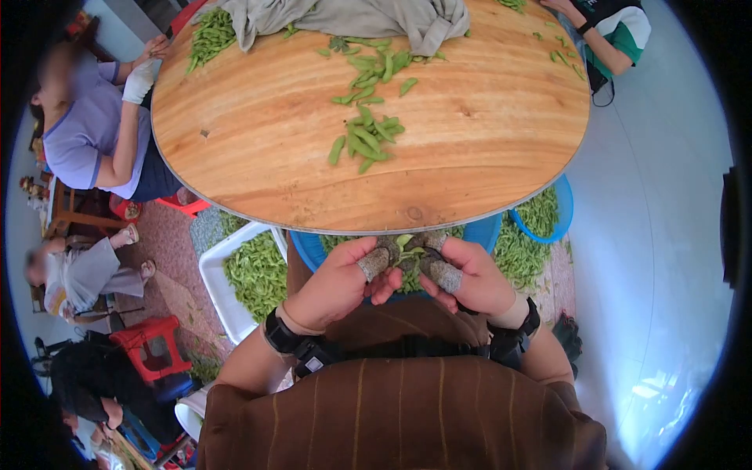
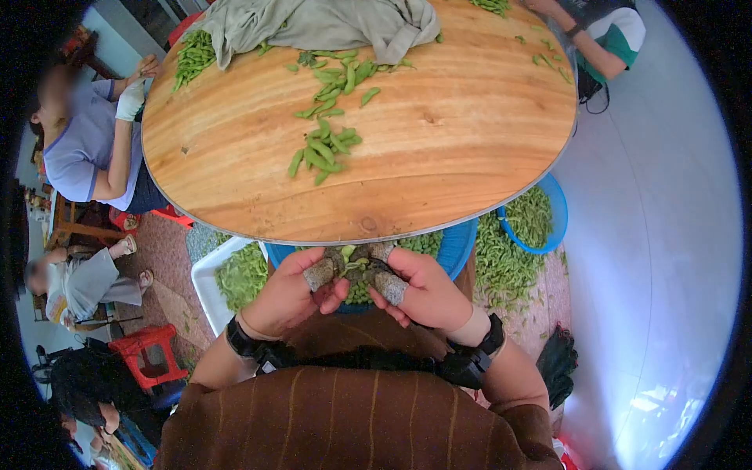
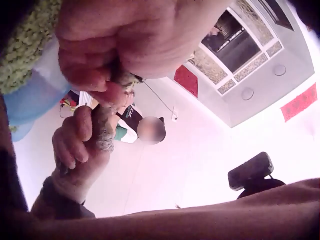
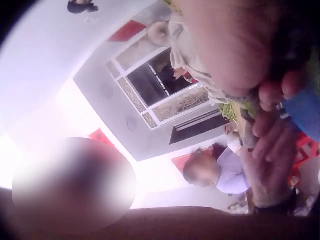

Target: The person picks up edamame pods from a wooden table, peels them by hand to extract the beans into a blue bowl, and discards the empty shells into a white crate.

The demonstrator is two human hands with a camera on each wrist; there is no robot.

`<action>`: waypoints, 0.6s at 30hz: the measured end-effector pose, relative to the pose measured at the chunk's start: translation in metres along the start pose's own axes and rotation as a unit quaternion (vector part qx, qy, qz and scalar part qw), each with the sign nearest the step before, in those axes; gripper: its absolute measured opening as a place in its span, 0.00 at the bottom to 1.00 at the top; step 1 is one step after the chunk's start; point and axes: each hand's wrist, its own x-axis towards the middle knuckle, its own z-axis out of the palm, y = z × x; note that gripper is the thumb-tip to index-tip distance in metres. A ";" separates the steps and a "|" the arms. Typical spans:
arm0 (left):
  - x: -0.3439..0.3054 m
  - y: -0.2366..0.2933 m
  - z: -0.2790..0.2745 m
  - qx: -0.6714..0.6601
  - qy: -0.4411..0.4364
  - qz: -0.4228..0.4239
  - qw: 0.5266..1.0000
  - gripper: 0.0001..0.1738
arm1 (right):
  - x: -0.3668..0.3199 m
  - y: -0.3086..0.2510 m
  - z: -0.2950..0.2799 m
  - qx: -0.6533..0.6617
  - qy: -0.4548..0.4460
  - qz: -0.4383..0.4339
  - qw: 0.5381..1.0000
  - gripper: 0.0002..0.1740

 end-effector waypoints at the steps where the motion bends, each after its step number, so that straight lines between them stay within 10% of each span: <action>1: 0.001 -0.002 -0.002 0.041 -0.011 0.006 0.999 0.07 | -0.001 0.001 0.000 -0.003 0.009 0.007 1.000 0.05; 7: 0.004 -0.008 0.001 0.308 0.001 0.085 0.948 0.07 | 0.003 0.011 -0.001 -0.364 0.190 -0.175 0.895 0.14; 18: 0.012 -0.023 -0.008 0.493 0.002 0.196 0.847 0.08 | 0.023 0.029 0.014 -0.495 0.148 -0.215 0.829 0.14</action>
